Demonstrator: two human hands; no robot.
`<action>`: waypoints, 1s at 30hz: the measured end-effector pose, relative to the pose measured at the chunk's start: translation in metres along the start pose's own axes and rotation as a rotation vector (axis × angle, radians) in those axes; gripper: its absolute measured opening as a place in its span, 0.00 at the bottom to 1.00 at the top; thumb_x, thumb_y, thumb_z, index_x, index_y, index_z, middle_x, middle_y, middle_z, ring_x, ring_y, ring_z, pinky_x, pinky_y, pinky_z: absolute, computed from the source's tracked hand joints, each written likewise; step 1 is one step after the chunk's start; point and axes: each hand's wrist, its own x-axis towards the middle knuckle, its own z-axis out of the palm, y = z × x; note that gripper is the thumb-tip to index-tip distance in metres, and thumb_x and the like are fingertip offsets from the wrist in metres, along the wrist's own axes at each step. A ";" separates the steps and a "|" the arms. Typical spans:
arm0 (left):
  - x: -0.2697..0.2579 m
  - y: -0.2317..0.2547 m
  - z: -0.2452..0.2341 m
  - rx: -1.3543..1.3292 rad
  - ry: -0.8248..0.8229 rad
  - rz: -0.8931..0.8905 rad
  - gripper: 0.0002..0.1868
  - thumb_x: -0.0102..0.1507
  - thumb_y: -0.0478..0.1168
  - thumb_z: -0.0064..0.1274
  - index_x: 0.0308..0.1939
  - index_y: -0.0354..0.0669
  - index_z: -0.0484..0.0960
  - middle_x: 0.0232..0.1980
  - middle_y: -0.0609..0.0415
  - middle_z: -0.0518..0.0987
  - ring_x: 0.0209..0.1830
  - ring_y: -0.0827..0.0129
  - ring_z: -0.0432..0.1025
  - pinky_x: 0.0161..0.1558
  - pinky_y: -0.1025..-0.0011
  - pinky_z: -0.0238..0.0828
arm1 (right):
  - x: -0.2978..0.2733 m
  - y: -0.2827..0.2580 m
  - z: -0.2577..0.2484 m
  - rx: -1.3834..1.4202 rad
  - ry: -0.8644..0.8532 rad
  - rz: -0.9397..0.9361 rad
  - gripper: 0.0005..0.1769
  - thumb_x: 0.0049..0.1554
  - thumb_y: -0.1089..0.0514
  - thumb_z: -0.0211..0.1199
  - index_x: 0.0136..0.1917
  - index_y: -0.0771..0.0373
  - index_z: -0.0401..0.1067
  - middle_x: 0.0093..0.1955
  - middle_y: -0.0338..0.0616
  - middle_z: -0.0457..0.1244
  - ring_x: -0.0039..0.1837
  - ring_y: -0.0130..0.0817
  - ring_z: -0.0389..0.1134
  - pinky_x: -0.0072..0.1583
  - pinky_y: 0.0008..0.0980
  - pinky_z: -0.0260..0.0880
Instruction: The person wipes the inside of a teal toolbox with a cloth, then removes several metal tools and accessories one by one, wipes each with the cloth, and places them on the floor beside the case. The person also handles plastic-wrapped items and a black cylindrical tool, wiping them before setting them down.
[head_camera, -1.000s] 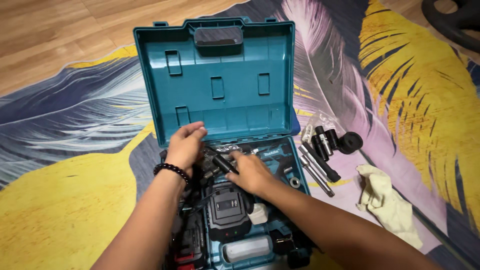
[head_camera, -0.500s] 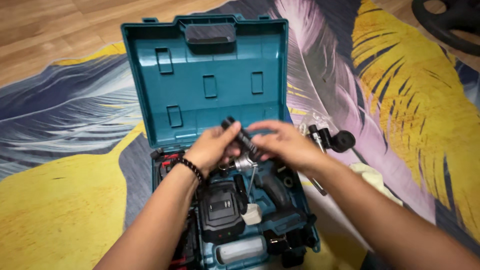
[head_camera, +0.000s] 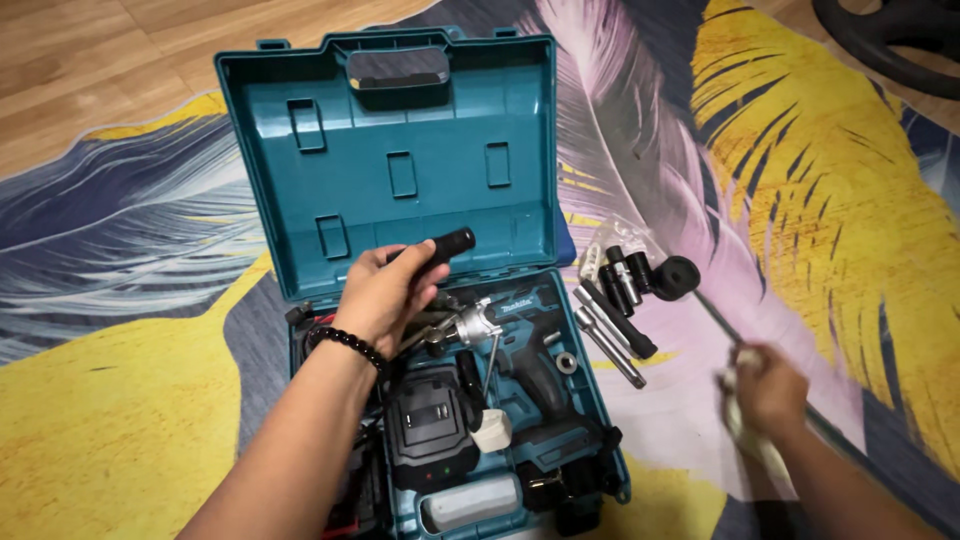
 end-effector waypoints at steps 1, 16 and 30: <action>0.001 -0.002 0.001 0.004 -0.015 -0.011 0.15 0.64 0.41 0.57 0.48 0.35 0.75 0.36 0.54 0.84 0.30 0.79 0.80 0.26 0.85 0.73 | 0.008 -0.019 -0.009 0.165 0.077 -0.045 0.18 0.62 0.53 0.62 0.63 0.59 0.75 0.58 0.59 0.71 0.61 0.50 0.74 0.65 0.43 0.71; -0.035 -0.016 0.066 0.457 0.172 0.486 0.19 0.67 0.49 0.42 0.47 0.35 0.77 0.40 0.40 0.84 0.41 0.52 0.80 0.44 0.58 0.74 | -0.131 -0.387 -0.086 0.358 0.364 -1.301 0.19 0.69 0.46 0.48 0.56 0.63 0.70 0.53 0.52 0.65 0.56 0.57 0.68 0.58 0.52 0.66; -0.107 0.047 0.074 0.933 -0.100 1.247 0.15 0.66 0.52 0.53 0.37 0.44 0.79 0.25 0.49 0.78 0.25 0.51 0.76 0.29 0.57 0.69 | -0.070 -0.361 -0.056 1.324 -1.256 -0.031 0.11 0.63 0.53 0.57 0.55 0.61 0.73 0.48 0.44 0.69 0.46 0.35 0.72 0.48 0.38 0.75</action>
